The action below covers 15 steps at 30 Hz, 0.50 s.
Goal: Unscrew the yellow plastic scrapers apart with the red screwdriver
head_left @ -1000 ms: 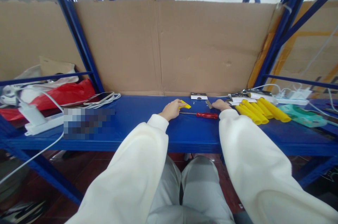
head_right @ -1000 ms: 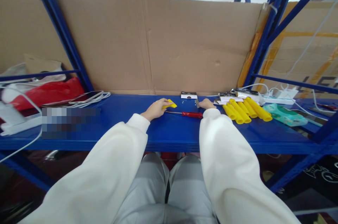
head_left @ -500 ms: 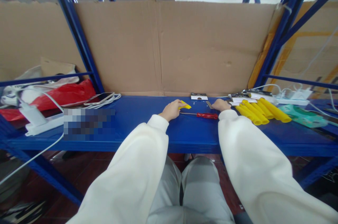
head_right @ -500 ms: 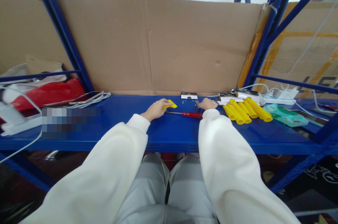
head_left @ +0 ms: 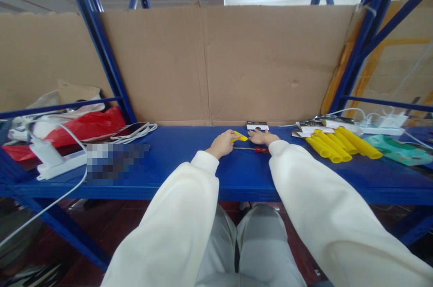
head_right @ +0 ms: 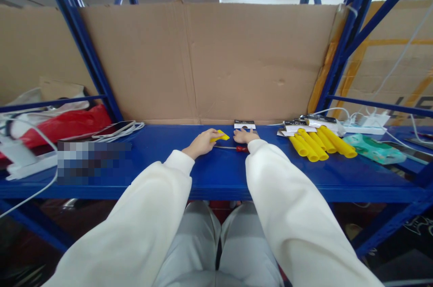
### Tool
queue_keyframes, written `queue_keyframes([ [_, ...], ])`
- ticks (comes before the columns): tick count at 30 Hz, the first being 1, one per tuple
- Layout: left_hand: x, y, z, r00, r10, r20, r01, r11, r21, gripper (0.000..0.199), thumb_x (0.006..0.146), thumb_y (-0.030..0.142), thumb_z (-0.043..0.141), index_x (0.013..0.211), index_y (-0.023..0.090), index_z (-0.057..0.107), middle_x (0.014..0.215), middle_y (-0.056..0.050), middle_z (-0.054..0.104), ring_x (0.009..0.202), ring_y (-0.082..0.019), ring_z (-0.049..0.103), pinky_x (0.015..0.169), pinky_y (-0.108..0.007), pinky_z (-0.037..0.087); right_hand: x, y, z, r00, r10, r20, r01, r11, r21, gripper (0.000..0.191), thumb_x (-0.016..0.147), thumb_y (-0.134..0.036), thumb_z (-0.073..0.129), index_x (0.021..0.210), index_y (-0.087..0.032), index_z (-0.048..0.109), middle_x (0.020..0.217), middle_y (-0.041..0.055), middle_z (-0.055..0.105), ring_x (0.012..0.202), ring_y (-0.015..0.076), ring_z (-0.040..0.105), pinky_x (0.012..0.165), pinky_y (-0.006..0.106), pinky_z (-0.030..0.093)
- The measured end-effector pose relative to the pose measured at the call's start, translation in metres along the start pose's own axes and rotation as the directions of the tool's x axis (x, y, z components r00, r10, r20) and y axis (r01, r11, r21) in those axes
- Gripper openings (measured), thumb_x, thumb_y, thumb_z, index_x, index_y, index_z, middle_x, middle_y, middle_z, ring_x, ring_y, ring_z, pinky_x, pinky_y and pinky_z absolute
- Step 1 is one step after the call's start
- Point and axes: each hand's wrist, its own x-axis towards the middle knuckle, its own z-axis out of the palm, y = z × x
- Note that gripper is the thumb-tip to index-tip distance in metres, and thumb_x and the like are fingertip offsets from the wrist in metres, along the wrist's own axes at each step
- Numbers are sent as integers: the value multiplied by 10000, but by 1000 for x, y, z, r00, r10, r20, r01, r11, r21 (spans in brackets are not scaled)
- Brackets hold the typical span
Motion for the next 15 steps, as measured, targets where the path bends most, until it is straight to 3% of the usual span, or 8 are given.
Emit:
queue_keyframes([
  [6, 1, 0, 1, 1000, 2, -17, -2, 1000, -26, 496, 897, 91, 619, 1331, 321, 694, 1367, -34, 655, 1185, -212, 662, 1082, -326, 490, -1, 8, -4, 1000, 19, 6, -19, 1000, -4, 530, 996, -283, 346, 1494, -245, 522, 1598, 105, 453, 1560, 306, 216, 1233, 657, 1],
  [10, 2, -2, 3, 1000, 9, -12, -9, 1000, -27, 491, 896, 92, 625, 1326, 319, 696, 1371, -38, 659, 1193, -213, 661, 1085, -341, 490, -7, 15, -7, 998, 59, -12, -59, 998, 34, 529, 981, -281, 391, 1490, -264, 534, 1631, 76, 405, 1552, 318, 237, 1236, 638, -36],
  [15, 1, -1, 2, 1000, 9, -9, -9, 1000, -30, 504, 887, 78, 630, 1327, 316, 696, 1381, -30, 660, 1182, -211, 661, 1079, -337, 493, -11, 31, -12, 990, 73, -119, -59, 991, 118, 563, 962, -245, 432, 1520, -239, 502, 1595, 104, 455, 1533, 339, 286, 1227, 677, 40],
])
